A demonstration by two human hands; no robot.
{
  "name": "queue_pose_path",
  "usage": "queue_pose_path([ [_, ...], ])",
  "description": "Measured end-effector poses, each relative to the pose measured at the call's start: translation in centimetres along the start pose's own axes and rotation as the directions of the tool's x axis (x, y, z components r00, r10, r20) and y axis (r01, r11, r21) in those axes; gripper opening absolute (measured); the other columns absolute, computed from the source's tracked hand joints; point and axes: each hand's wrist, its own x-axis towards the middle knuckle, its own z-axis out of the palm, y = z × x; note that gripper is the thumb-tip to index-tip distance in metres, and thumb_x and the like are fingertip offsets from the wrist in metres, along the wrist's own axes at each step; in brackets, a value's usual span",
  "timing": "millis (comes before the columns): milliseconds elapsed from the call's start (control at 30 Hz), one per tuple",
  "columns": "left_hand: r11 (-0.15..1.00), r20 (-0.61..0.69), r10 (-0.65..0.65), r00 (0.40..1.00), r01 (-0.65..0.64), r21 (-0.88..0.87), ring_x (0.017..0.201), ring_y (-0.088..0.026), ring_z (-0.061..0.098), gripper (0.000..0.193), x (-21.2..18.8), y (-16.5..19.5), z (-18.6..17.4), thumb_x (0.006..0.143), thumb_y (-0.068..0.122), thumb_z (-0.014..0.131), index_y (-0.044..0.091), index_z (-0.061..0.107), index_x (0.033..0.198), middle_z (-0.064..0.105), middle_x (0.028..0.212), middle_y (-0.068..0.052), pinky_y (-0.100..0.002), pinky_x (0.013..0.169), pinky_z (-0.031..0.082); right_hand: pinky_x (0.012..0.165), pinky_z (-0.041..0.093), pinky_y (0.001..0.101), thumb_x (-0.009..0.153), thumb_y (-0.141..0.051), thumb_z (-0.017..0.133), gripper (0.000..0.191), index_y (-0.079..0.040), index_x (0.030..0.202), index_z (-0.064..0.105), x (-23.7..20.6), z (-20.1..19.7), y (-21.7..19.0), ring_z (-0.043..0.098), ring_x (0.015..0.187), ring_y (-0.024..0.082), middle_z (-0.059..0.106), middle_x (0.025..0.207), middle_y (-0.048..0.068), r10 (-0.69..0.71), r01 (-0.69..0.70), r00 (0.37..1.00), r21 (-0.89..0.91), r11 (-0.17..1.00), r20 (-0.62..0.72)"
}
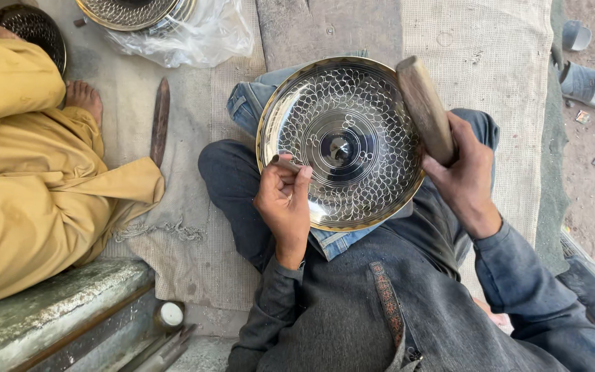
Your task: The person sits cross-legged with a decorative brass tray on their lap, holding a small punch against the tray surface and striking it with a wooden mallet to engrave pattern details. They reposition the punch repeatedly across the tray, then set the tray aside at the end.
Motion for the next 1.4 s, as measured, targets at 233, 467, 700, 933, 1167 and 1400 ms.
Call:
queue_pose_path([
  [233, 0.997, 0.083, -0.064, 0.995, 0.060, 0.042, 0.083, -0.012, 0.070, 0.026, 0.9, -1.1, 2.0, 0.098, 0.002, 0.072, -0.003, 0.058, 0.119, 0.069, 0.093, -0.008, -0.023, 0.072, 0.059, 0.080, 0.058, 0.0400, 0.086, -0.010, 0.082, 0.077, -0.004, 0.157, 0.051, 2.6, -3.5, -2.9, 0.070, 0.090, 0.028, 0.070, 0.113, 0.017, -0.144, 0.171, 0.980, -0.217, 0.961, 0.136],
  [467, 0.948, 0.083, -0.067, 0.994, 0.037, 0.316, 0.075, -0.012, 0.073, 0.029, 0.7, -2.2, 2.8, 0.097, 0.011, 0.072, 0.001, 0.056, 0.118, 0.071, 0.086, -0.006, -0.026, 0.064, 0.061, 0.065, 0.057, 0.0403, 0.086, -0.022, 0.081, 0.081, -0.016, 0.159, 0.048, 5.9, -5.4, -5.6, 0.063, 0.068, 0.024, 0.064, 0.092, 0.011, -0.300, 0.419, 0.886, -0.332, 0.845, 0.354],
  [700, 0.909, 0.107, -0.006, 0.994, -0.039, 0.414, 0.070, -0.012, 0.068, 0.030, 0.7, -1.7, 2.7, 0.098, 0.014, 0.072, 0.001, 0.055, 0.119, 0.067, 0.083, -0.004, -0.027, 0.061, 0.057, 0.059, 0.055, 0.0381, 0.093, -0.031, 0.075, 0.073, -0.021, 0.160, 0.048, 8.6, -4.4, -9.2, 0.061, 0.066, 0.021, 0.065, 0.093, 0.010, -0.438, 0.568, 0.786, -0.229, 0.791, 0.436],
  [933, 0.927, 0.120, -0.085, 0.989, 0.034, 0.375, 0.066, -0.013, 0.069, 0.032, 1.1, -1.3, 2.6, 0.093, 0.012, 0.077, 0.004, 0.061, 0.118, 0.069, 0.078, -0.003, -0.027, 0.058, 0.056, 0.042, 0.055, 0.0286, 0.092, -0.042, 0.064, 0.060, -0.026, 0.149, 0.052, 9.7, -3.7, -12.1, 0.062, 0.051, 0.014, 0.069, 0.088, 0.008, -0.403, 0.740, 0.659, -0.451, 0.499, 0.635],
  [1167, 0.963, 0.384, -0.061, 0.921, -0.047, 0.266, 0.075, -0.013, 0.075, 0.037, 3.6, -2.6, 1.4, 0.088, 0.006, 0.078, 0.005, 0.068, 0.123, 0.077, 0.089, -0.006, -0.027, 0.064, 0.064, 0.046, 0.054, 0.0289, 0.096, -0.033, 0.068, 0.059, -0.028, 0.153, 0.055, 7.2, -5.3, -11.2, 0.061, 0.052, 0.013, 0.069, 0.090, 0.006, -0.252, 0.591, 0.784, -0.558, 0.582, 0.568],
  [1400, 0.957, 0.724, -0.046, 0.688, -0.178, 0.230, 0.079, -0.012, 0.076, 0.034, 7.4, -2.9, 0.8, 0.085, 0.009, 0.082, 0.007, 0.070, 0.117, 0.079, 0.094, -0.008, -0.027, 0.068, 0.065, 0.078, 0.058, 0.0390, 0.092, -0.027, 0.074, 0.070, -0.024, 0.156, 0.047, 1.1, -4.6, -7.8, 0.067, 0.091, 0.026, 0.065, 0.118, 0.013, -0.125, 0.171, 0.949, -0.139, 0.975, 0.291],
])
